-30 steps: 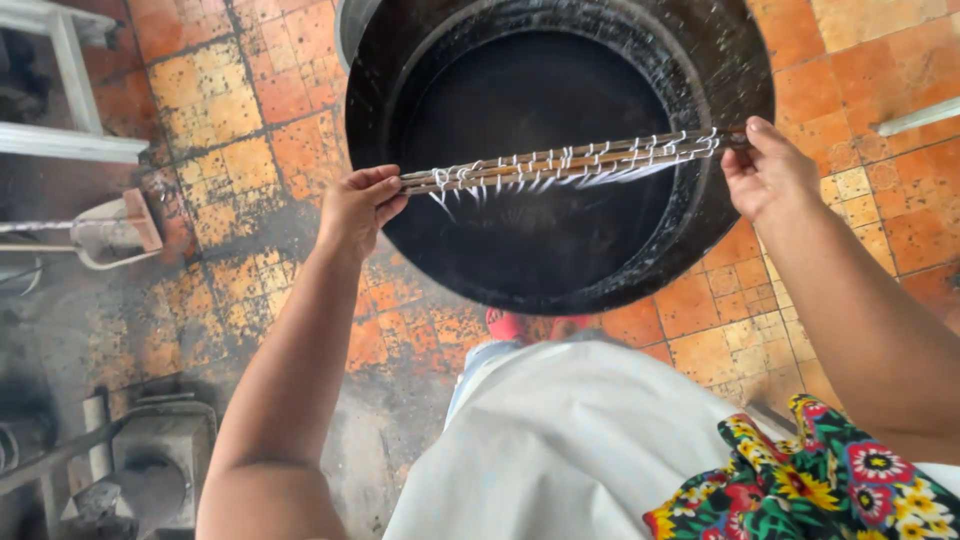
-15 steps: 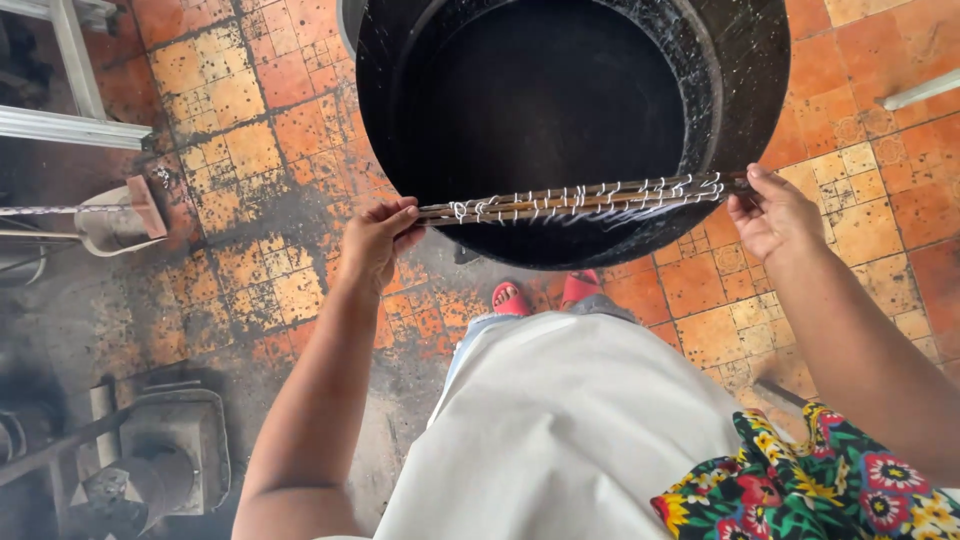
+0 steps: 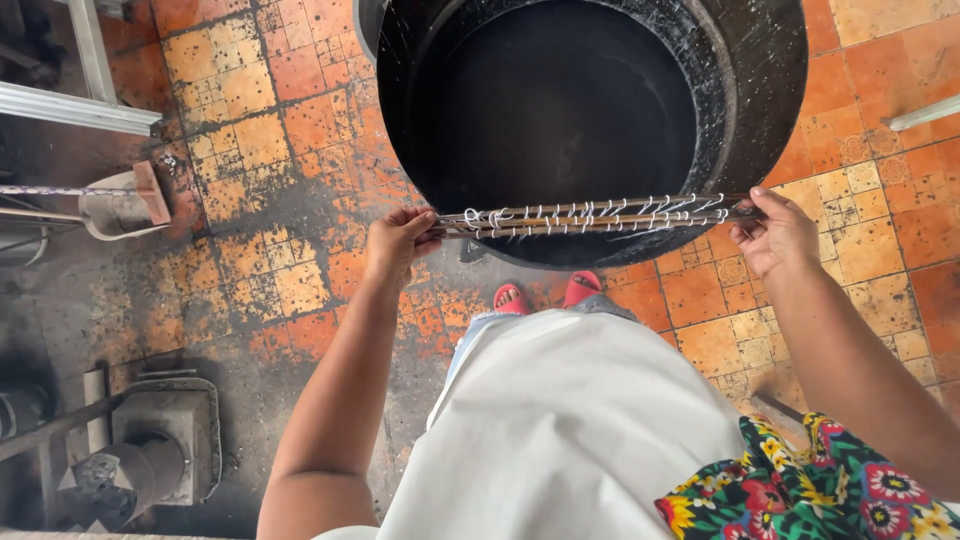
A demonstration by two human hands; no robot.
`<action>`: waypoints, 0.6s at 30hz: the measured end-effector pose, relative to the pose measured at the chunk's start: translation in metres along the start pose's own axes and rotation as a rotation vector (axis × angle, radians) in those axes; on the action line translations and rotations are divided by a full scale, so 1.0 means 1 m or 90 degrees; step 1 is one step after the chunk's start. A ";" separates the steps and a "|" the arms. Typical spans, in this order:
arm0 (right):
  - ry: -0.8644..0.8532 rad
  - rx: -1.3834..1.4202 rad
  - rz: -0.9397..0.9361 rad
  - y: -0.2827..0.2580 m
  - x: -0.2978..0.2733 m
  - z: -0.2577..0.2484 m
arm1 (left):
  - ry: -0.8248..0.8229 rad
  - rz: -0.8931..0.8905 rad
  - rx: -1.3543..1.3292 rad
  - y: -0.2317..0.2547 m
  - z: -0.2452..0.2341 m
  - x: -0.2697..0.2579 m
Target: Manufacturing candles by repeatedly dipping racks of cotton wicks into a large vat of molten wax and hanging them to cool.
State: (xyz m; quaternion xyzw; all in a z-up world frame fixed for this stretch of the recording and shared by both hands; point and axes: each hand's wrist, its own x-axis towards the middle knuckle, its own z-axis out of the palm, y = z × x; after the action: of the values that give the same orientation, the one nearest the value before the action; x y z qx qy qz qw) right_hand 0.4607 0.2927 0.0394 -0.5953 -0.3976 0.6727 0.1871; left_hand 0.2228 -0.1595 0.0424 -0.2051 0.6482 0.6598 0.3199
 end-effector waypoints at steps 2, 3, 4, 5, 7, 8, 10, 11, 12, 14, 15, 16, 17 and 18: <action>-0.025 -0.044 -0.019 0.001 0.002 -0.002 | -0.007 0.003 0.016 -0.004 -0.001 0.005; -0.024 -0.043 -0.018 0.001 0.002 -0.003 | -0.007 0.003 0.016 -0.002 -0.002 0.004; -0.048 -0.051 -0.019 0.000 0.003 -0.005 | -0.012 -0.003 0.017 0.000 -0.003 0.003; -0.070 -0.058 -0.020 -0.001 0.004 -0.006 | -0.018 -0.008 0.018 0.002 -0.002 0.003; -0.079 -0.062 -0.028 -0.002 0.006 -0.008 | -0.017 0.007 0.055 0.002 -0.004 0.009; -0.090 -0.067 -0.036 -0.002 0.007 -0.009 | -0.014 0.023 0.091 0.001 -0.005 0.011; -0.086 -0.070 -0.042 -0.003 0.004 -0.008 | -0.021 0.043 0.116 0.000 -0.005 0.018; -0.085 -0.071 -0.051 -0.004 0.004 -0.006 | -0.028 0.067 0.141 0.001 -0.006 0.022; -0.085 -0.071 -0.052 -0.004 0.002 -0.006 | -0.028 0.067 0.141 0.002 -0.006 0.021; -0.076 -0.096 -0.068 -0.004 -0.001 -0.005 | -0.047 0.089 0.204 0.005 -0.006 0.021; -0.073 -0.097 -0.065 -0.005 -0.002 -0.004 | -0.048 0.086 0.206 0.006 -0.007 0.021; -0.074 -0.096 -0.066 -0.005 -0.004 -0.004 | -0.060 0.117 0.257 0.007 -0.007 0.022; -0.075 -0.095 -0.069 -0.005 -0.005 -0.003 | -0.074 0.149 0.308 0.009 -0.008 0.023; -0.073 -0.095 -0.067 -0.005 -0.004 -0.004 | -0.075 0.147 0.310 0.008 -0.009 0.025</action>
State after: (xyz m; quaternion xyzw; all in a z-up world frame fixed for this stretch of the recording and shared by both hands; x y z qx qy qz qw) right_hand 0.4647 0.2939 0.0458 -0.5466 -0.4872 0.6634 0.1542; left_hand 0.1982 -0.1645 0.0299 -0.0084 0.7870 0.5276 0.3196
